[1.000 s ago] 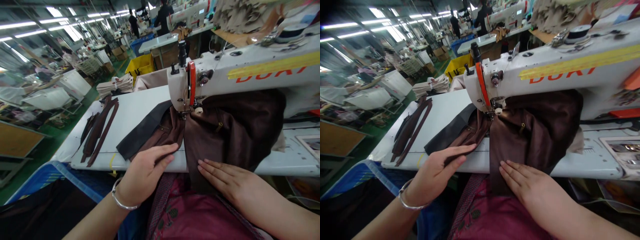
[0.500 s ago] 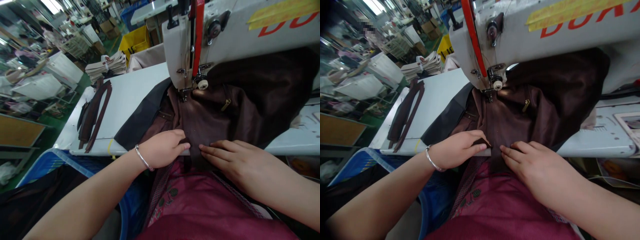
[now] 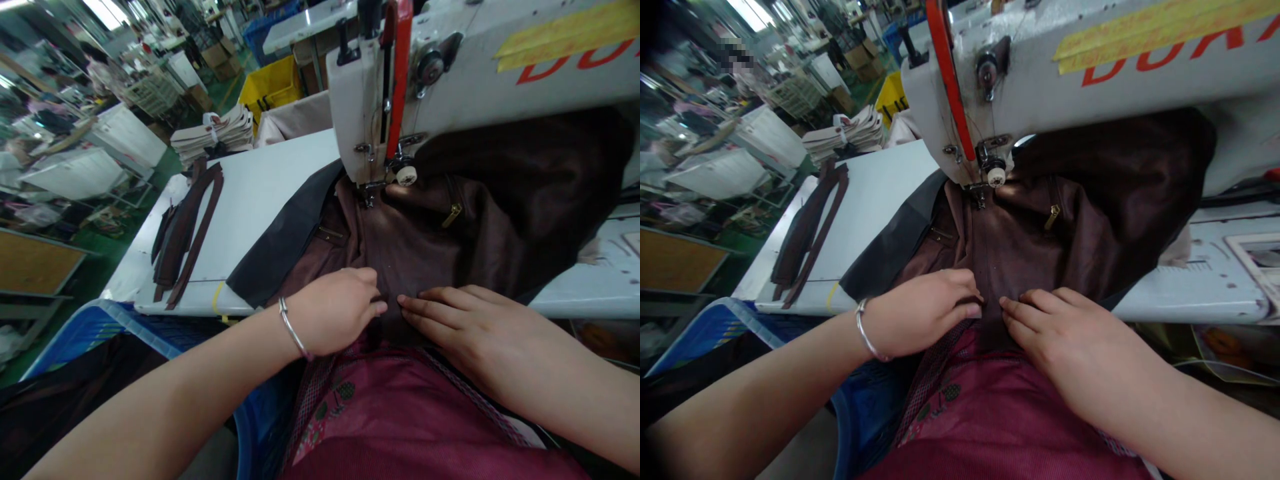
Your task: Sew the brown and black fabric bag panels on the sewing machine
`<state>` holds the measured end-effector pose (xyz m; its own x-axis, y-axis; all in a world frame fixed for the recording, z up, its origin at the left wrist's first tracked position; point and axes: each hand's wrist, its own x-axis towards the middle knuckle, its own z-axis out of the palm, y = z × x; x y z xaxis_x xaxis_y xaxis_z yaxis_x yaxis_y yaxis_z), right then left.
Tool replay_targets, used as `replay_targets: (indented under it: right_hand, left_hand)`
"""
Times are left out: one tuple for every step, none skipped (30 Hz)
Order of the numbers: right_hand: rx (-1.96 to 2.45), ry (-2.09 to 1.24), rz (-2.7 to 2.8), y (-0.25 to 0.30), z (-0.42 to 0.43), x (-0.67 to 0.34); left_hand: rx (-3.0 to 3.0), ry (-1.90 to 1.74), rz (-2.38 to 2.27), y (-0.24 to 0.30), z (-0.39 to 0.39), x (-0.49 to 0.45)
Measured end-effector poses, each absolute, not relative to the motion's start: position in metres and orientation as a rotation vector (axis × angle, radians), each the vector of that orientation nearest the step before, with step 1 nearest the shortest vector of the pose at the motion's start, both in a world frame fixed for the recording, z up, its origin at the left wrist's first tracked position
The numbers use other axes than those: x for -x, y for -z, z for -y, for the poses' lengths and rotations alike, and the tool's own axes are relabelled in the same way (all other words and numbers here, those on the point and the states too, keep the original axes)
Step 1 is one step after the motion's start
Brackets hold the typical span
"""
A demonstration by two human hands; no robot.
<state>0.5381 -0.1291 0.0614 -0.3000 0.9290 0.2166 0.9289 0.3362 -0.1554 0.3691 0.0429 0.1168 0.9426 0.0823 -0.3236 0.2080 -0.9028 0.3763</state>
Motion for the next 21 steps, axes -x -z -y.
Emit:
replay_targets:
  right_hand:
    - [1.677, 0.003, 2.301, -0.063, 0.128, -0.535]
    - [1.686, 0.004, 2.266, -0.064, 0.127, -0.532]
    - [1.695, 0.001, 2.237, -0.065, 0.125, -0.529]
    - [1.703, -0.007, 2.216, -0.065, 0.123, -0.526]
    - [1.709, -0.008, 2.198, -0.064, 0.122, -0.524]
    - [1.711, 0.001, 2.182, -0.063, 0.12, -0.522]
    - [1.708, 0.019, 2.168, -0.062, 0.118, -0.52]
    - [1.697, 0.042, 2.158, -0.06, 0.116, -0.519]
    - [1.687, 0.067, 2.152, -0.059, 0.115, -0.519]
    - [1.673, 0.094, 2.149, -0.058, 0.114, -0.518]
    - [1.666, 0.117, 2.144, -0.057, 0.113, -0.519]
    - [1.664, 0.133, 2.142, -0.056, 0.112, -0.519]
    - [1.67, 0.141, 2.142, -0.056, 0.111, -0.519]
    - [1.679, 0.146, 2.146, -0.056, 0.11, -0.52]
    - [1.682, 0.156, 2.156, -0.056, 0.11, -0.521]
    - [1.678, 0.17, 2.17, -0.055, 0.109, -0.521]
    - [1.673, 0.186, 2.182, -0.054, 0.108, -0.522]
    - [1.664, 0.207, 2.189, -0.051, 0.107, -0.523]
    - [1.658, 0.228, 2.19, -0.049, 0.106, -0.524]
    - [1.655, 0.242, 2.19, -0.046, 0.105, -0.526]
    - [1.656, 0.247, 2.191, -0.043, 0.104, -0.527]
  left_hand:
    - [-2.768, 0.409, -0.148, -0.114, -0.035, -0.366]
    - [-2.859, 0.395, -0.087, -0.112, -0.027, -0.361]
    - [-2.95, 0.368, -0.04, -0.11, -0.019, -0.357]
    - [-3.03, 0.332, -0.01, -0.11, -0.013, -0.354]
    - [-3.082, 0.305, -0.014, -0.11, -0.009, -0.351]
    - [-3.091, 0.295, -0.041, -0.112, -0.008, -0.35]
    - [-3.055, 0.302, -0.069, -0.114, -0.009, -0.35]
    - [-2.99, 0.321, -0.079, -0.116, -0.014, -0.353]
    - [-2.927, 0.334, -0.073, -0.117, -0.022, -0.356]
    - [-2.895, 0.32, -0.06, -0.116, -0.032, -0.361]
    - [-2.912, 0.268, -0.053, -0.114, -0.044, -0.367]
    - [-2.973, 0.181, -0.06, -0.109, -0.055, -0.373]
    - [-3.05, 0.077, -0.097, -0.102, -0.066, -0.378]
    - [-3.114, -0.014, -0.149, -0.094, -0.074, -0.382]
    - [-3.151, -0.071, -0.202, -0.086, -0.081, -0.386]
    - [-3.163, -0.089, -0.24, -0.078, -0.084, -0.388]
    - [-3.16, -0.086, -0.261, -0.073, -0.086, -0.389]
    - [-3.155, -0.08, -0.275, -0.069, -0.086, -0.389]
    - [-3.15, -0.076, -0.285, -0.067, -0.086, -0.388]
    - [-3.148, -0.075, -0.292, -0.066, -0.085, -0.388]
    - [-3.145, -0.077, -0.301, -0.067, -0.084, -0.388]
